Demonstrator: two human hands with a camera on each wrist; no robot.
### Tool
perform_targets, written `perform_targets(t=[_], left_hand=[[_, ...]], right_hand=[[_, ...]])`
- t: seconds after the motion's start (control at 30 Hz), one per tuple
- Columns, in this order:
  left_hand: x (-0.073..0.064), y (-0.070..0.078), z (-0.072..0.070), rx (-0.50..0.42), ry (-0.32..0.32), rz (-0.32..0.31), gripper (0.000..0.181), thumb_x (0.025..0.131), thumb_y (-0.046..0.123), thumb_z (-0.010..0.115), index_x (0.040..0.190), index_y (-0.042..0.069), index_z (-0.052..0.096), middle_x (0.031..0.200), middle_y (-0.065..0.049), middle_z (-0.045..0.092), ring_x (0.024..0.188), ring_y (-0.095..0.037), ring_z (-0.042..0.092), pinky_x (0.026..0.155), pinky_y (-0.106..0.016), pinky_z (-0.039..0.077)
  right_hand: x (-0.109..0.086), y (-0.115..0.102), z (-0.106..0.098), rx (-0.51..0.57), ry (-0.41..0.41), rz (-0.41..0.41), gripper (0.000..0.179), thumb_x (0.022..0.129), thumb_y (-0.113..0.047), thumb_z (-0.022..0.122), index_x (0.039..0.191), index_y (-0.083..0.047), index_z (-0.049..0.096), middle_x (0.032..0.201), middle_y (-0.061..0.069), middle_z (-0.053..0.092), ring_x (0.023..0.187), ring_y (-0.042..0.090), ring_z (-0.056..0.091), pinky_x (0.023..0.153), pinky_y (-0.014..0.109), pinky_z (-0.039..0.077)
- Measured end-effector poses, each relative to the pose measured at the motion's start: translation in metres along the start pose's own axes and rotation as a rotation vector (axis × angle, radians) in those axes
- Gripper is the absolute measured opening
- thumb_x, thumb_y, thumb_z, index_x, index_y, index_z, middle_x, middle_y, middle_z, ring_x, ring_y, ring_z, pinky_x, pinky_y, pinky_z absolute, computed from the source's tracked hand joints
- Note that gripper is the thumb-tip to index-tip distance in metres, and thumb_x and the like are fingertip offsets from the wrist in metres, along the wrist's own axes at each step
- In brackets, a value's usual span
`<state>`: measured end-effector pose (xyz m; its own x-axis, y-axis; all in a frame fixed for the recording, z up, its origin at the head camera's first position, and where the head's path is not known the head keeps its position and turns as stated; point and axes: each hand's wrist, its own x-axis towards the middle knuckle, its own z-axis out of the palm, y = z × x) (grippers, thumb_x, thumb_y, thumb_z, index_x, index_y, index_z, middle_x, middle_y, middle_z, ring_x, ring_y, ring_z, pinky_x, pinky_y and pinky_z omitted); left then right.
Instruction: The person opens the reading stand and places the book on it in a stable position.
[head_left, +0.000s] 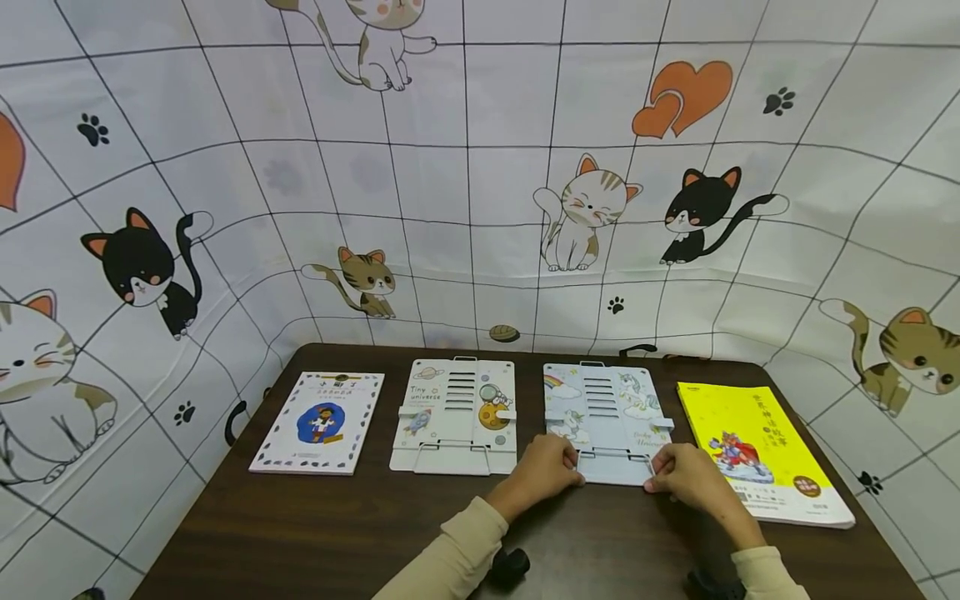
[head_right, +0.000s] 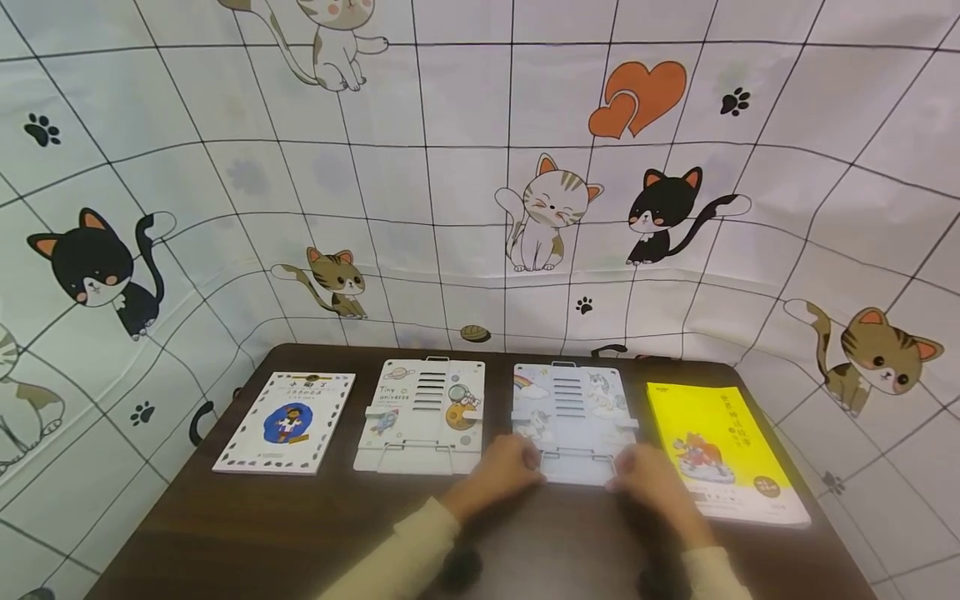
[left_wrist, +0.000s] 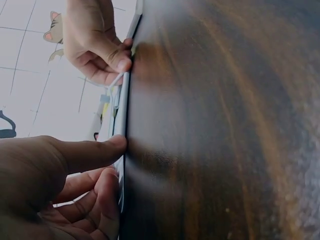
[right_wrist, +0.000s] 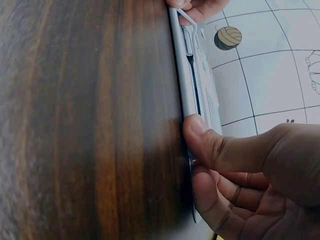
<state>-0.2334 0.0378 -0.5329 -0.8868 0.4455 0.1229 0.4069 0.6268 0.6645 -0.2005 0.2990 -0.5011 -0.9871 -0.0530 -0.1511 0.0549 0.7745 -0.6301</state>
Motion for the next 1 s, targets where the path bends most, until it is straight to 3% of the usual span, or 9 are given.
perform_targets(t=[0.47,1.0], left_hand=[[0.0000,0.0025,0.0028,-0.091,0.055,-0.013,0.026,0.073,0.009,0.096,0.069,0.013,0.071,0.064,0.009,0.068,0.057,0.008,0.048,0.056,-0.013,0.043],[-0.0015,-0.0015,0.0030,-0.140,0.123,-0.011,0.022,0.071,0.005,0.096,0.069,0.011,0.075,0.066,0.007,0.070,0.057,0.010,0.050,0.056,-0.013,0.044]], right_hand=[[-0.0026,0.0032,0.0023,0.019,0.042,-0.017,0.022,0.083,-0.005,0.089,0.079,-0.004,0.067,0.068,0.001,0.064,0.058,0.015,0.059,0.054,0.026,0.054],[-0.0025,0.0004,0.0095,0.007,0.100,-0.009,0.023,0.083,-0.005,0.090,0.080,-0.005,0.067,0.069,0.000,0.062,0.059,0.014,0.060,0.053,0.025,0.052]])
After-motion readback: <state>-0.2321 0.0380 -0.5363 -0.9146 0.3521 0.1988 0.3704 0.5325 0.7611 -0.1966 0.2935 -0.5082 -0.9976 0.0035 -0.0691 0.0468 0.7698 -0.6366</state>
